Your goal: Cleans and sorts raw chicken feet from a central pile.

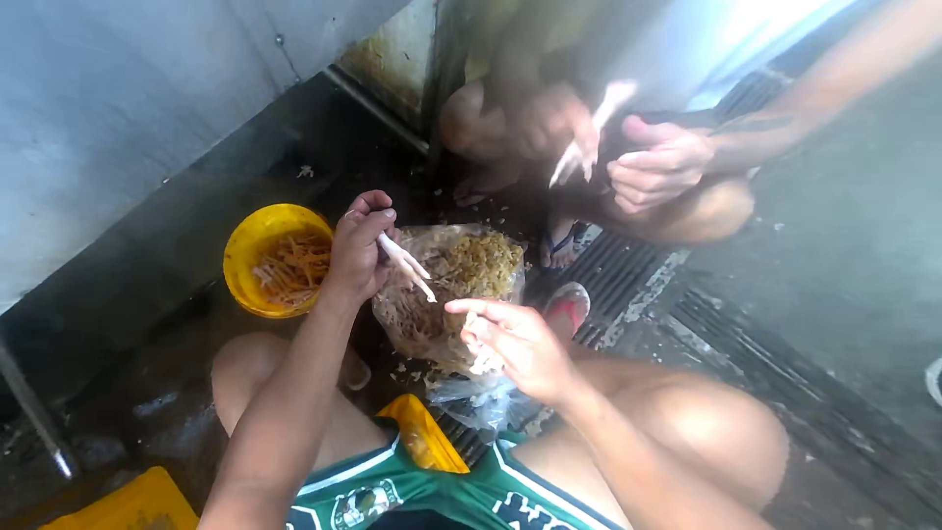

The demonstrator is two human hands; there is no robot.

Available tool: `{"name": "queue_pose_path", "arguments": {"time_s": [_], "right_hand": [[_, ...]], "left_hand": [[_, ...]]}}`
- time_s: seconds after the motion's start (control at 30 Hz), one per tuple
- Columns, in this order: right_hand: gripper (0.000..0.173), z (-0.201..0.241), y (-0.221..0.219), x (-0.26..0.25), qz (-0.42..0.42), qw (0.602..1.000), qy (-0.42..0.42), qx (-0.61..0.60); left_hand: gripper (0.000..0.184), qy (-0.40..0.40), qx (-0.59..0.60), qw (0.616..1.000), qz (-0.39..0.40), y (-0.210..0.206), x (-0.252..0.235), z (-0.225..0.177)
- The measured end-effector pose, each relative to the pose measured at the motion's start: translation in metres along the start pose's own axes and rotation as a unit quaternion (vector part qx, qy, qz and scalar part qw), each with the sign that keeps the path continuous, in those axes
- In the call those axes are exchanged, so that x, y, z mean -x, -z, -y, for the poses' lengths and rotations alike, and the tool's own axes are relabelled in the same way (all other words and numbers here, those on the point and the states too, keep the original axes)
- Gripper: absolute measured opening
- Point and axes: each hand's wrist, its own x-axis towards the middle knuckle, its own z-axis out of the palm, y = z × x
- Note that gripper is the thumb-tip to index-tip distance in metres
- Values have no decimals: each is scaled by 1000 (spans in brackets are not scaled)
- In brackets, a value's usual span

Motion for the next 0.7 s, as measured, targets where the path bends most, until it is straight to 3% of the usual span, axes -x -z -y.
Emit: {"name": "queue_pose_path", "arguments": {"time_s": [0.17,0.37,0.53,0.63,0.7], "right_hand": [[33,-7,1,-2,-14,999,-30,-5],[27,-16,4,-1,-6,1000,-30,-7],[29,-19,-3,-5,-32,996,-46,69],[26,-17,-6,-7,-49,995,-36,85],[23,-11,-1,-5,-65,992,-41,99]], "left_hand": [[11,49,-109,988,-95,-16,4,5],[9,70,-128,985,-95,-16,6,5],[11,66,-143,983,-97,-26,14,10],[16,39,-207,975,-75,-29,15,17],[22,-23,-334,939,-81,-18,8,5]]}}
